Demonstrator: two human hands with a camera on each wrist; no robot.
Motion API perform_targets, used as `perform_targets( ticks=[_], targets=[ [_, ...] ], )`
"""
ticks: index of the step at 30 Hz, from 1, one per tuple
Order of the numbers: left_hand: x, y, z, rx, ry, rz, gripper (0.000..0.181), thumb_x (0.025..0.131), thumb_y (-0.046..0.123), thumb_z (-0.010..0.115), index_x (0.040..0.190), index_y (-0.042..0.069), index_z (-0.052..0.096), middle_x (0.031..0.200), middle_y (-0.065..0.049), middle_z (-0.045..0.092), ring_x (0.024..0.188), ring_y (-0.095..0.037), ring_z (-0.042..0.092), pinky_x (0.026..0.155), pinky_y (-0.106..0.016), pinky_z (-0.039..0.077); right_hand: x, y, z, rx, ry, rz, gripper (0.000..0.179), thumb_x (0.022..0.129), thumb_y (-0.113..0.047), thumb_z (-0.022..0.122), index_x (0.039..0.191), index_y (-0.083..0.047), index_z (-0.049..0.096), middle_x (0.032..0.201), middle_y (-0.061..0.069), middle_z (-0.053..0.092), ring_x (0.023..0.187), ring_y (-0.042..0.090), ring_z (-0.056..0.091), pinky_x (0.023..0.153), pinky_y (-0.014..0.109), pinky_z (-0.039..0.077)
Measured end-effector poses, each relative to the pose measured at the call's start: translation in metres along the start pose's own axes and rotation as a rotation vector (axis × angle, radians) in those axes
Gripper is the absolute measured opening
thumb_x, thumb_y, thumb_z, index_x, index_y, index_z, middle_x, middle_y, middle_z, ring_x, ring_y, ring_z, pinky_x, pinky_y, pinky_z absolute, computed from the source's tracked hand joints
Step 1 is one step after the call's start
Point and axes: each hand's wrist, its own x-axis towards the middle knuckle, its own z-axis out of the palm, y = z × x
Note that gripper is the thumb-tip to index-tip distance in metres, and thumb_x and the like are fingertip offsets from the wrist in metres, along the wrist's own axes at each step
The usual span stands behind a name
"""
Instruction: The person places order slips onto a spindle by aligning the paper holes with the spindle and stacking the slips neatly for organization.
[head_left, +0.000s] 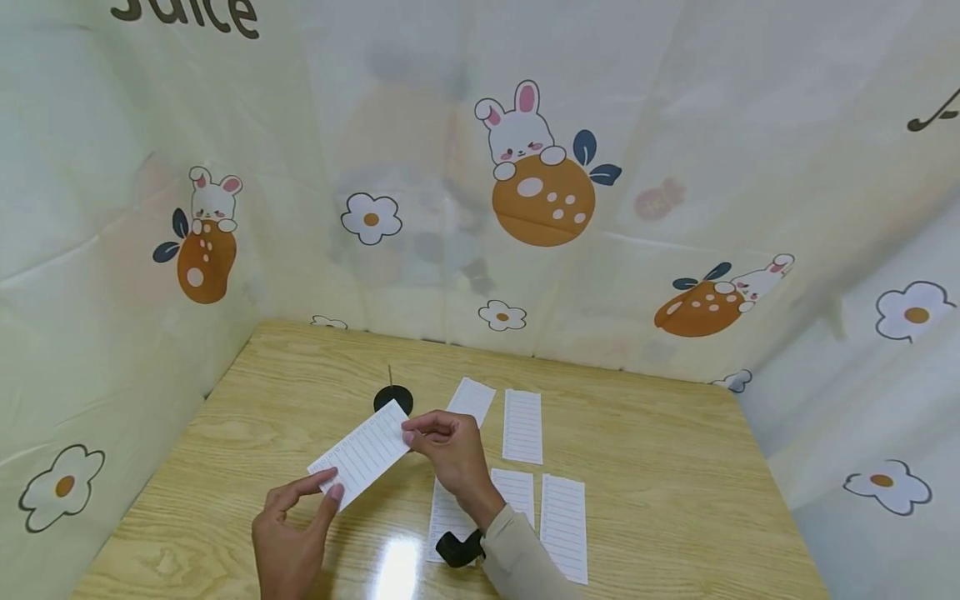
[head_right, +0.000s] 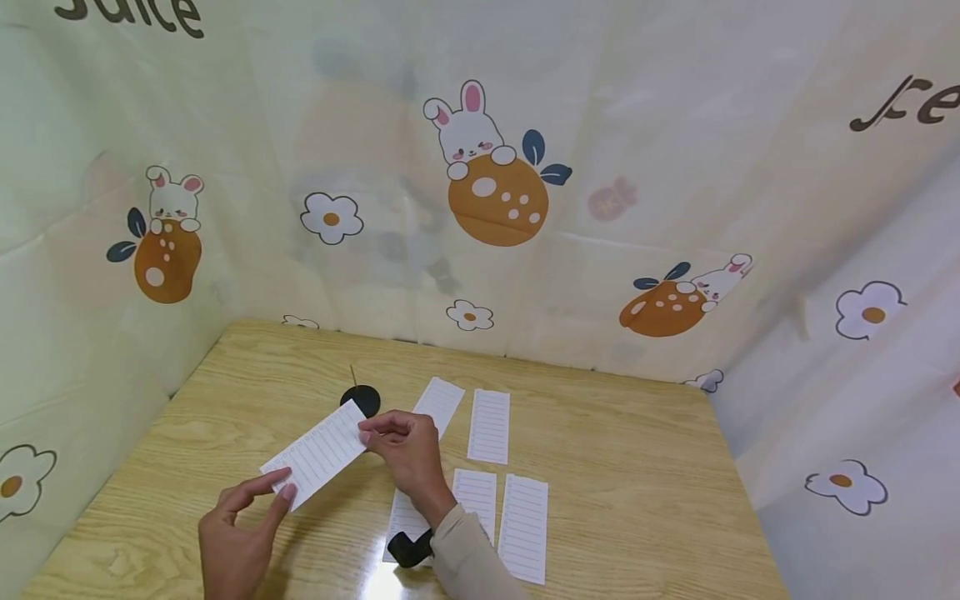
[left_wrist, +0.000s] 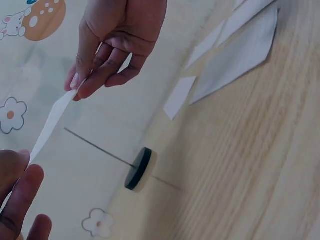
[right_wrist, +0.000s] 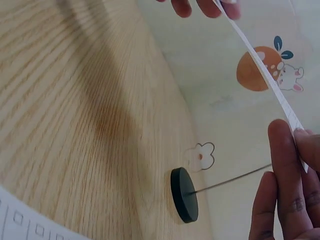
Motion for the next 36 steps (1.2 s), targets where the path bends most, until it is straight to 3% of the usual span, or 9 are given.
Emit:
perform_targets(
  ticks=[9,15,21,26,36],
  targets=[
    [0.004,0.005,0.004,-0.043,0.126,0.083,0.022,0.088,0.004,0.085,0.109,0.012,0.084,0.096,0.019,0.075,0.098,-0.004,0.062,0.091,-0.018,0.040,-0.005,-0.007,0.009,0.059,0.026,0.001,0.018,0.091,-0.008,0.083,0.107,0.000,0.080,0.108,0.019,0.080,0.085,0.010,0.075,0.083,0.023,0.061],
    [0.007,0.010,0.004,-0.067,0.153,0.060,0.018,0.092,0.006,0.082,0.110,0.010,0.084,0.100,0.020,0.077,0.099,-0.005,0.063,0.088,-0.017,0.045,-0.009,-0.013,0.012,0.039,0.004,-0.008,0.016,0.089,-0.004,0.083,0.104,-0.001,0.079,0.099,0.010,0.078,0.083,0.008,0.072,0.077,0.021,0.059],
    [0.012,0.011,0.001,-0.085,0.145,0.069,0.018,0.092,0.004,0.082,0.109,0.009,0.084,0.099,0.015,0.078,0.096,-0.008,0.062,0.086,-0.017,0.047,-0.008,-0.019,0.011,-0.029,-0.009,-0.022,0.014,0.089,-0.004,0.084,0.102,-0.004,0.079,0.098,0.012,0.074,0.075,0.006,0.067,0.068,0.020,0.052],
    [0.017,0.015,-0.001,-0.094,0.110,0.107,0.017,0.092,0.003,0.082,0.107,0.009,0.084,0.098,0.012,0.078,0.095,-0.011,0.060,0.086,-0.019,0.047,-0.004,-0.025,0.008,-0.074,-0.018,-0.040,0.014,0.091,-0.008,0.082,0.104,-0.007,0.080,0.105,0.017,0.076,0.077,0.008,0.069,0.071,0.021,0.054],
    [0.027,0.021,-0.004,-0.045,0.034,0.132,0.015,0.092,0.003,0.081,0.105,0.011,0.085,0.097,0.012,0.079,0.098,-0.010,0.059,0.087,-0.020,0.044,0.004,-0.029,0.001,-0.127,-0.002,-0.060,0.009,0.094,-0.011,0.081,0.103,-0.011,0.082,0.105,0.010,0.079,0.079,0.009,0.068,0.072,0.021,0.054]
  ],
)
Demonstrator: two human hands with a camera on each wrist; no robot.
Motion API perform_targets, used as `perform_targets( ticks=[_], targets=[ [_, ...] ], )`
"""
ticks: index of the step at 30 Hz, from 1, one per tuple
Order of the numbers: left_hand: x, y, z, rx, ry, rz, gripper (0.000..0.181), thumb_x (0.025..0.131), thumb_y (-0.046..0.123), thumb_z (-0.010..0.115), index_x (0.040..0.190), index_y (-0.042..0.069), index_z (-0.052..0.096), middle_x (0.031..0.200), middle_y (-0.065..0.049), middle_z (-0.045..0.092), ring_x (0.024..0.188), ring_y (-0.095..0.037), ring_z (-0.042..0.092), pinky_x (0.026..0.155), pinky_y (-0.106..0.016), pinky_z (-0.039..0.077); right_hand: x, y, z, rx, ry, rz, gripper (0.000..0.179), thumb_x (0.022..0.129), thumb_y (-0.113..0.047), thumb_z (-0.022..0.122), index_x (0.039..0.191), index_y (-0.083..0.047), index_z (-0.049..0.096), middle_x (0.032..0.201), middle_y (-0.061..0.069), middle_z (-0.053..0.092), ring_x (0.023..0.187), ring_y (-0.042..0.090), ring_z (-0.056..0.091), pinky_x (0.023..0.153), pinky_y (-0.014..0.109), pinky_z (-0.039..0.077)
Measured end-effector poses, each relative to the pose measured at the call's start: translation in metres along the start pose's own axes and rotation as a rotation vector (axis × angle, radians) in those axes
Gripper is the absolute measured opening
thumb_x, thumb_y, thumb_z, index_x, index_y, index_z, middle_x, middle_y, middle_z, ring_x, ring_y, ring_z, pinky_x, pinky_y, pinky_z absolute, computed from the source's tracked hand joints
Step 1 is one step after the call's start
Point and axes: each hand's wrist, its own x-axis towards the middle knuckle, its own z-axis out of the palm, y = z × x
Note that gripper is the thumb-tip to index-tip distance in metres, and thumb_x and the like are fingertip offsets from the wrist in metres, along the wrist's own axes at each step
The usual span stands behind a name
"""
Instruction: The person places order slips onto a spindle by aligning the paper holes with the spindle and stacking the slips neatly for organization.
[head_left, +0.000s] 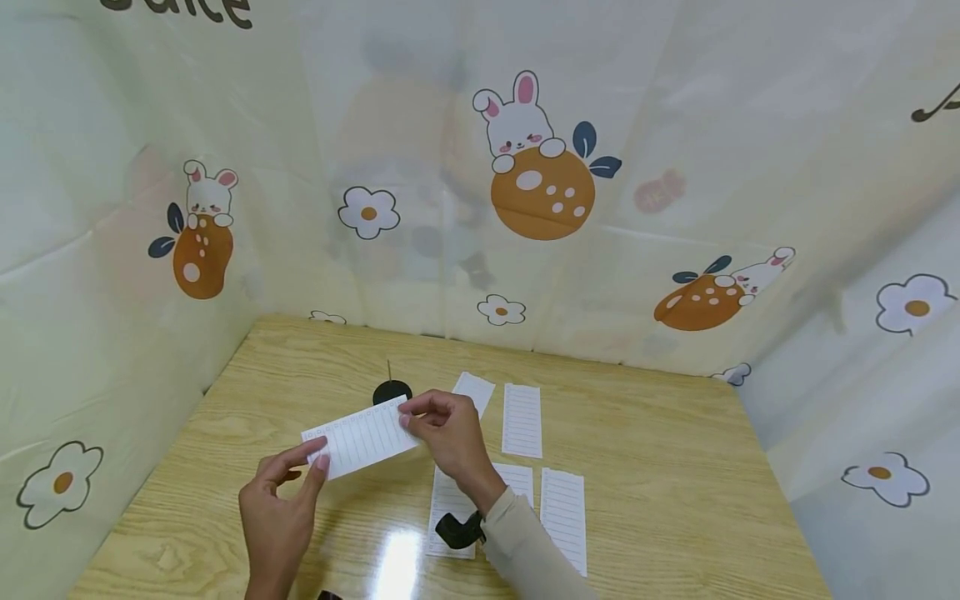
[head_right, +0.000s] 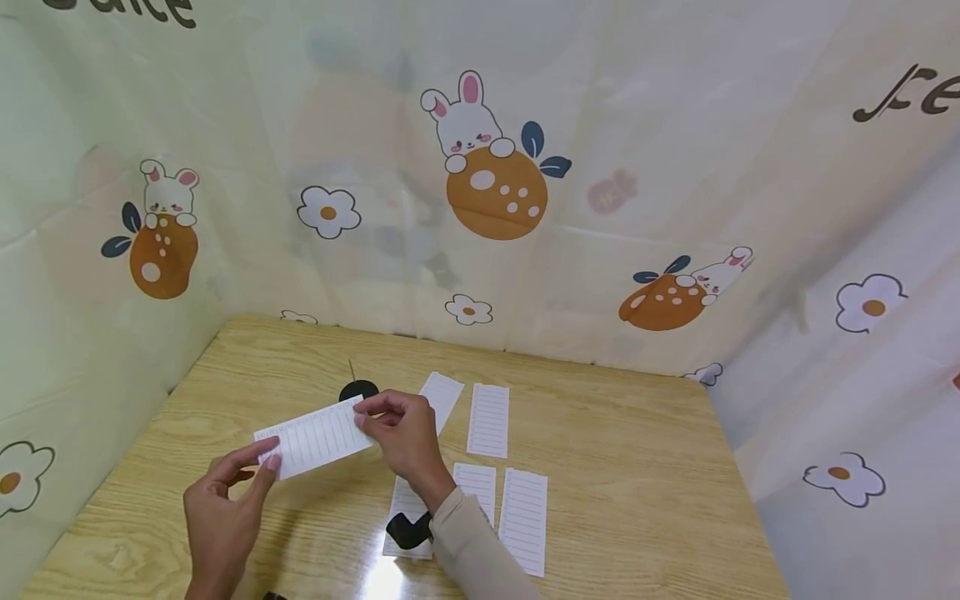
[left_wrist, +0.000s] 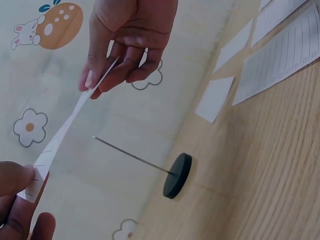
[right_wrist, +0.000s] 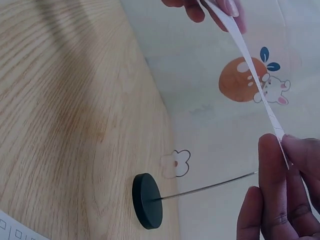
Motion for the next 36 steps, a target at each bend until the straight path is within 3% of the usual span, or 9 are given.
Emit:
perform_targets(
  ticks=[10,17,21,24,27,34,36],
  targets=[
    [0.016,0.001,-0.001,0.065,-0.011,0.020,0.010,0.093,0.007,0.081,0.100,0.012,0.086,0.093,0.016,0.078,0.095,-0.006,0.060,0.084,-0.021,0.042,0.001,-0.001,-0.001,-0.024,0.021,0.000,0.009,0.092,-0.012,0.083,0.099,-0.017,0.082,0.099,0.003,0.079,0.080,0.010,0.067,0.071,0.022,0.054],
    [0.029,0.002,-0.001,0.104,-0.019,0.067,0.009,0.094,0.007,0.080,0.100,0.008,0.086,0.092,0.006,0.081,0.092,-0.005,0.060,0.083,-0.023,0.043,0.004,-0.003,-0.001,-0.029,0.024,-0.004,0.008,0.093,-0.012,0.083,0.100,-0.015,0.082,0.098,0.005,0.079,0.083,0.011,0.069,0.075,0.024,0.056],
    [0.034,0.004,0.000,0.119,-0.020,0.066,0.009,0.094,0.007,0.080,0.100,0.008,0.086,0.092,0.015,0.077,0.092,-0.004,0.060,0.083,-0.024,0.043,0.006,-0.004,0.001,-0.033,0.035,0.005,0.008,0.093,-0.012,0.082,0.100,-0.015,0.082,0.097,0.004,0.079,0.084,0.011,0.069,0.075,0.023,0.055],
    [0.037,0.004,0.001,0.122,-0.027,0.066,0.009,0.094,0.006,0.079,0.100,0.008,0.086,0.092,0.015,0.077,0.093,-0.004,0.059,0.083,-0.024,0.043,0.008,-0.004,0.001,-0.032,0.044,0.005,0.007,0.093,-0.011,0.082,0.100,-0.014,0.082,0.096,0.005,0.079,0.083,0.011,0.069,0.075,0.023,0.056],
    [0.040,0.004,0.002,0.123,-0.033,0.073,0.010,0.094,0.005,0.078,0.100,0.008,0.085,0.092,0.011,0.078,0.092,-0.005,0.059,0.083,-0.025,0.043,0.011,-0.004,0.002,-0.027,0.050,0.009,0.007,0.093,-0.011,0.082,0.100,-0.012,0.081,0.096,0.007,0.078,0.082,0.011,0.069,0.075,0.023,0.055],
    [0.048,0.007,0.004,0.121,-0.057,0.108,0.011,0.095,0.006,0.077,0.103,0.006,0.085,0.100,-0.014,0.080,0.093,-0.005,0.057,0.084,-0.026,0.041,0.017,-0.002,0.003,0.013,0.061,0.020,0.009,0.092,-0.009,0.082,0.101,-0.007,0.080,0.098,0.015,0.078,0.083,0.013,0.070,0.075,0.021,0.056],
    [0.050,0.008,0.005,0.131,-0.058,0.117,0.011,0.096,0.006,0.077,0.104,0.005,0.085,0.101,-0.016,0.080,0.093,-0.005,0.056,0.083,-0.026,0.041,0.018,-0.002,0.003,0.029,0.066,0.023,0.010,0.092,-0.008,0.082,0.102,-0.006,0.080,0.098,0.016,0.078,0.084,0.013,0.070,0.076,0.021,0.056]
  ],
)
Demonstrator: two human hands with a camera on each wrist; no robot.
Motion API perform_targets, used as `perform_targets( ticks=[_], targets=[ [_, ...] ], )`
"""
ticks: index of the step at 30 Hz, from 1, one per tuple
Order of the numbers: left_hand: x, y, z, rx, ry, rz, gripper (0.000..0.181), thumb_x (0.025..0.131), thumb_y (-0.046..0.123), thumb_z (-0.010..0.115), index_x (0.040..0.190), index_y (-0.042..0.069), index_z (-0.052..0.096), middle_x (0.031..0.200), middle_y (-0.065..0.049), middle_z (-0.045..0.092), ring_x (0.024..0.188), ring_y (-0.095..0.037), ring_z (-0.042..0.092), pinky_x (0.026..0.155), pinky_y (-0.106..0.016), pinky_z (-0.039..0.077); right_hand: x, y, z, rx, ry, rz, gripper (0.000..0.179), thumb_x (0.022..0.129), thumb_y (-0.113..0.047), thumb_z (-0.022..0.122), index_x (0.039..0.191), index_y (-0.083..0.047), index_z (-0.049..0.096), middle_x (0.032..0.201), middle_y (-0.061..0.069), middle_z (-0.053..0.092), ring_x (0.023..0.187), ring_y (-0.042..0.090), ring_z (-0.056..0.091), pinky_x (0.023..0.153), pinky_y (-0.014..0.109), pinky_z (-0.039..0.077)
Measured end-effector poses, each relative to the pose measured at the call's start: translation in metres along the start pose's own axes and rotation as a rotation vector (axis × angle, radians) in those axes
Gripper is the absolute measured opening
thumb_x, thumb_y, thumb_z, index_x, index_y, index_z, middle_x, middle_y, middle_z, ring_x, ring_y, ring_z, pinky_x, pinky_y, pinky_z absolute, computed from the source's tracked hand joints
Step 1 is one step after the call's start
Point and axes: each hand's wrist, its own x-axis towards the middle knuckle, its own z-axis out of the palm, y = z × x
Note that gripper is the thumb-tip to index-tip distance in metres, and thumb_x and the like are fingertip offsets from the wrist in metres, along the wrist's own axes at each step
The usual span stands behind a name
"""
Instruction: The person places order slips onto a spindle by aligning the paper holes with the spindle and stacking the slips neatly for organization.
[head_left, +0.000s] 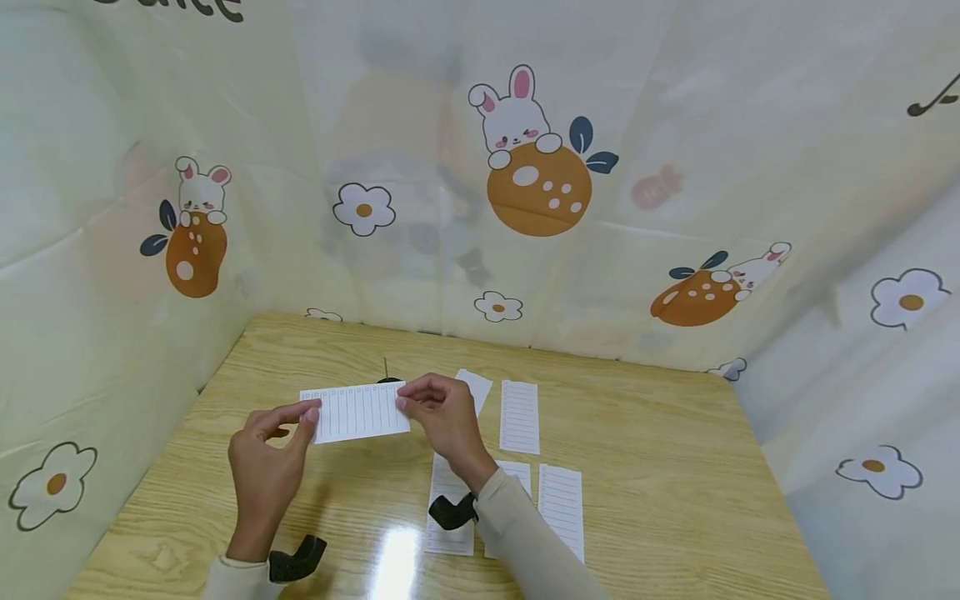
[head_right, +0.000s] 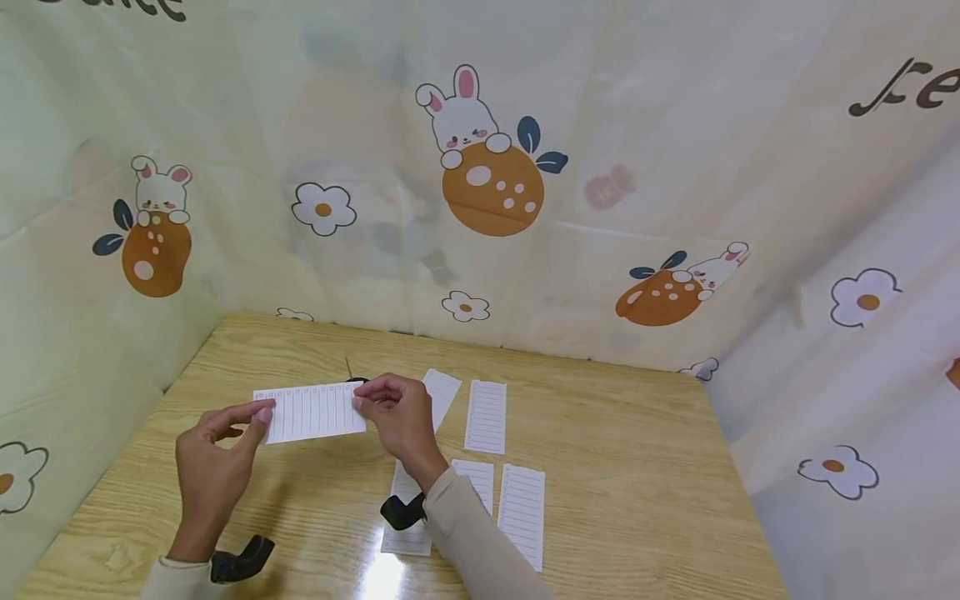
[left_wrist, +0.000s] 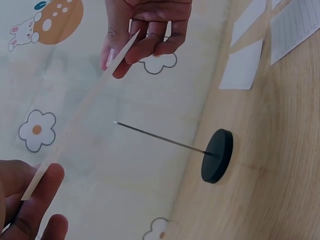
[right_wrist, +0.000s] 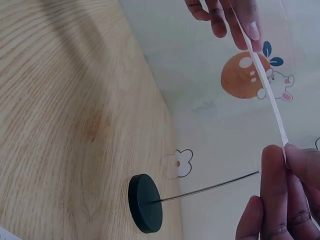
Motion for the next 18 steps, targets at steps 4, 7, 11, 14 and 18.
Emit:
perform_targets(
  ticks=[4,7,11,14,18],
  targets=[
    [0.005,0.002,0.002,0.018,-0.002,0.000,0.011,0.096,0.007,0.077,0.104,0.005,0.085,0.101,-0.015,0.080,0.093,-0.004,0.055,0.083,-0.024,0.041,0.005,0.000,0.001,0.014,0.011,0.007,0.010,0.091,-0.007,0.082,0.101,-0.005,0.080,0.099,0.017,0.078,0.083,0.012,0.070,0.076,0.021,0.057],
    [0.009,0.002,0.002,0.021,-0.005,0.004,0.011,0.096,0.007,0.077,0.104,0.004,0.084,0.101,-0.016,0.080,0.093,-0.004,0.055,0.082,-0.025,0.041,0.010,0.000,0.002,0.009,0.020,0.002,0.009,0.091,-0.005,0.082,0.100,-0.006,0.081,0.098,0.017,0.079,0.083,0.011,0.071,0.075,0.021,0.056],
    [0.016,0.001,0.002,0.021,-0.012,0.018,0.012,0.096,0.006,0.077,0.105,0.002,0.084,0.103,-0.017,0.080,0.092,-0.004,0.055,0.083,-0.027,0.042,0.016,-0.002,0.003,0.004,0.022,0.003,0.009,0.090,-0.005,0.083,0.098,-0.008,0.081,0.097,0.014,0.079,0.083,0.011,0.071,0.076,0.022,0.057],
    [0.021,0.000,0.002,0.023,-0.017,0.016,0.012,0.097,0.008,0.077,0.106,0.003,0.084,0.105,-0.017,0.081,0.092,-0.004,0.055,0.083,-0.029,0.042,0.020,-0.003,0.004,0.007,0.020,0.010,0.009,0.090,-0.005,0.083,0.098,-0.009,0.082,0.095,0.011,0.079,0.083,0.011,0.071,0.075,0.022,0.057],
    [0.027,0.000,0.002,0.018,-0.027,-0.001,0.014,0.098,0.011,0.076,0.107,0.004,0.084,0.108,-0.016,0.081,0.092,-0.003,0.055,0.084,-0.031,0.044,0.025,-0.004,0.005,0.013,0.030,0.007,0.008,0.090,-0.004,0.082,0.098,-0.008,0.082,0.093,0.010,0.079,0.081,0.009,0.070,0.073,0.021,0.057]
  ],
)
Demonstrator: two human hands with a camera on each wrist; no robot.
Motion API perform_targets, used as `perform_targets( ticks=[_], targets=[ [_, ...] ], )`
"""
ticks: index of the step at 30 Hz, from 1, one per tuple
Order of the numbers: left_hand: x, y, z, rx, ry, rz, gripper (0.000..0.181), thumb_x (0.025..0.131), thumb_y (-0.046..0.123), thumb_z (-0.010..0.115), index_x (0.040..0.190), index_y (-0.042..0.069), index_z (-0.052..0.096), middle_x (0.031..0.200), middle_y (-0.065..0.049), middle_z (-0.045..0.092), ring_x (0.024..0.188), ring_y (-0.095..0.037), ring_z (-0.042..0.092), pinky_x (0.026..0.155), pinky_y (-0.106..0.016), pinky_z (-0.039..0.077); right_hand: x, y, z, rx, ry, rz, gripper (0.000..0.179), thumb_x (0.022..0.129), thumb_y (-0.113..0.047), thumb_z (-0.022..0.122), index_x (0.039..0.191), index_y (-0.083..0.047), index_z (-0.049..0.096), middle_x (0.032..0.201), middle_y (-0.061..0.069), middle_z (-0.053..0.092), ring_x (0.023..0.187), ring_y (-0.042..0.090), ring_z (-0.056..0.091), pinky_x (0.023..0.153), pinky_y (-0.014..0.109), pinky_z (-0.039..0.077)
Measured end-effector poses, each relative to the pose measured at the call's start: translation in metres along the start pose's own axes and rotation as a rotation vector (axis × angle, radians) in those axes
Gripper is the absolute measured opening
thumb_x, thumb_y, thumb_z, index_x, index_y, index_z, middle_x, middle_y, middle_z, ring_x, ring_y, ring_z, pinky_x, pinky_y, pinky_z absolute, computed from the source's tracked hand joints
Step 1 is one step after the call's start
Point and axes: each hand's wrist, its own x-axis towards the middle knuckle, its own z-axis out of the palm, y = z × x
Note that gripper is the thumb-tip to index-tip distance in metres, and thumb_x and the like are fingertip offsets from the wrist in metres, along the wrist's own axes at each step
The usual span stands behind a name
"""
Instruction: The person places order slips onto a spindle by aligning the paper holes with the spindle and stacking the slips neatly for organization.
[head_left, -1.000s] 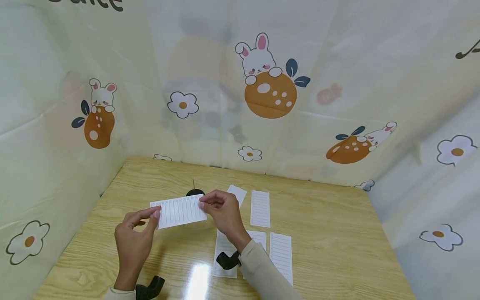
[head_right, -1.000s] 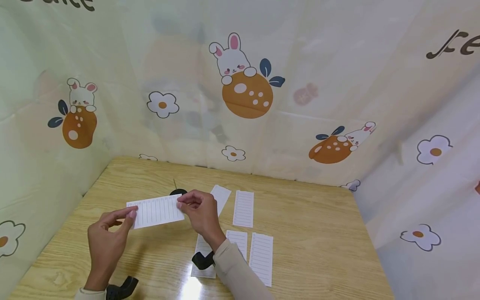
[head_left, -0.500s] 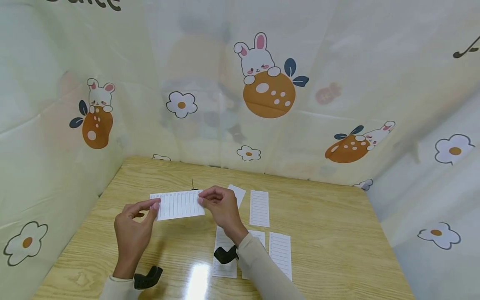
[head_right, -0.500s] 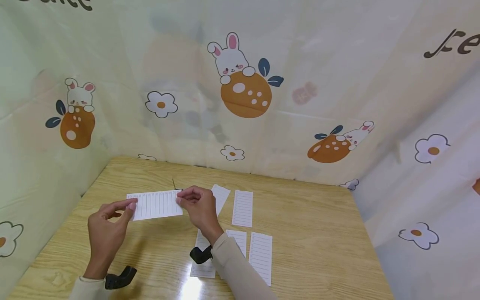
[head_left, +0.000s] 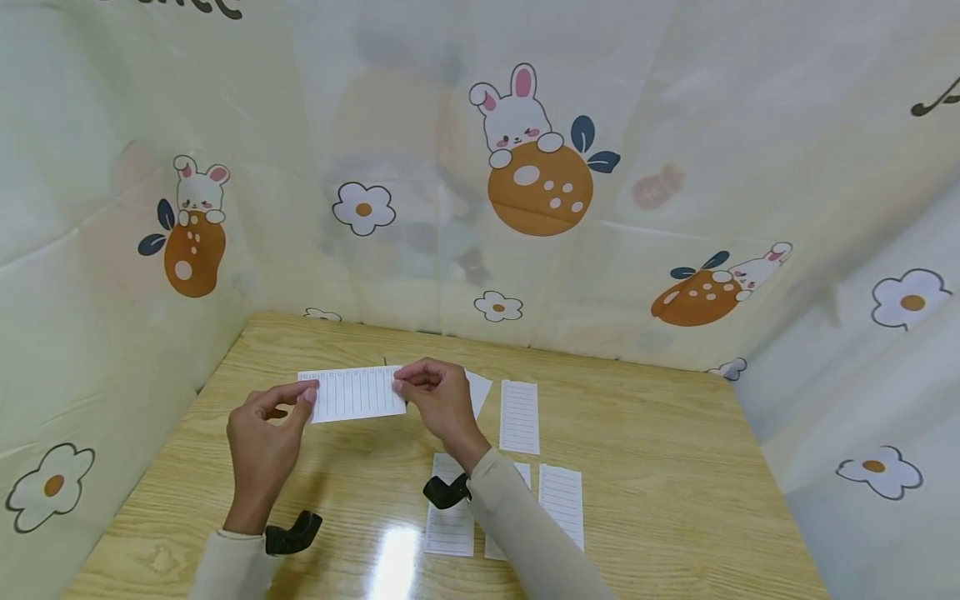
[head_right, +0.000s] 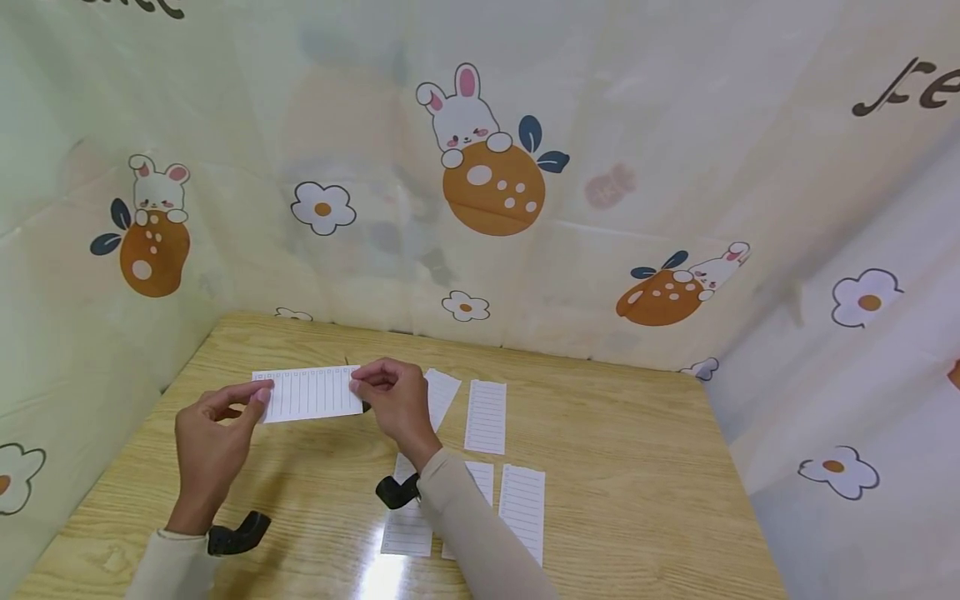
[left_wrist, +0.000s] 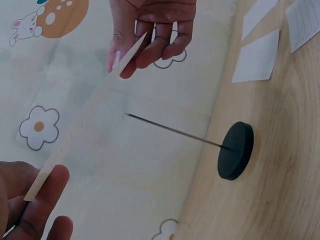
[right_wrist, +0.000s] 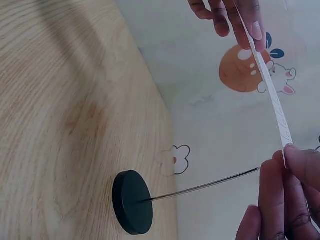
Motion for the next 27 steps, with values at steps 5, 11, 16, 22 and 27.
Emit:
perform_targets(
  ticks=[5,11,16,22,27],
  targets=[
    [0.006,0.000,0.001,-0.004,-0.005,-0.004,0.014,0.098,0.012,0.076,0.108,0.005,0.084,0.110,-0.015,0.081,0.093,-0.003,0.056,0.083,-0.027,0.044,0.005,-0.002,0.001,-0.004,0.015,0.008,0.008,0.090,-0.005,0.083,0.097,-0.009,0.082,0.092,0.007,0.079,0.081,0.009,0.070,0.073,0.020,0.056],
    [0.013,0.000,0.002,-0.006,-0.009,-0.009,0.014,0.098,0.013,0.076,0.108,0.006,0.084,0.109,-0.015,0.081,0.092,-0.003,0.057,0.080,-0.021,0.044,0.010,-0.004,0.002,-0.010,0.024,0.014,0.008,0.091,-0.007,0.084,0.098,-0.009,0.082,0.094,0.007,0.079,0.082,0.010,0.071,0.075,0.021,0.058],
    [0.020,0.001,0.004,-0.015,-0.014,-0.018,0.015,0.099,0.016,0.075,0.109,0.007,0.084,0.109,-0.015,0.080,0.092,-0.005,0.057,0.079,-0.021,0.044,0.017,-0.005,0.003,-0.024,0.027,0.022,0.007,0.092,-0.008,0.083,0.098,-0.011,0.082,0.095,0.007,0.079,0.084,0.011,0.071,0.077,0.022,0.058],
    [0.028,0.000,0.006,-0.021,-0.021,-0.031,0.017,0.100,0.018,0.075,0.110,0.007,0.084,0.113,-0.014,0.080,0.091,-0.008,0.058,0.075,-0.021,0.046,0.028,-0.005,0.005,-0.014,0.033,0.037,0.007,0.091,-0.007,0.083,0.098,-0.011,0.082,0.094,0.005,0.080,0.084,0.011,0.072,0.082,0.028,0.061],
    [0.034,-0.002,0.009,-0.038,-0.039,-0.061,0.018,0.101,0.021,0.075,0.111,0.009,0.084,0.114,-0.012,0.079,0.084,-0.016,0.061,0.066,-0.021,0.048,0.034,-0.006,0.005,0.005,0.033,0.055,0.008,0.091,-0.007,0.083,0.099,-0.009,0.083,0.096,0.007,0.080,0.085,0.011,0.073,0.089,0.038,0.063]
  ],
)
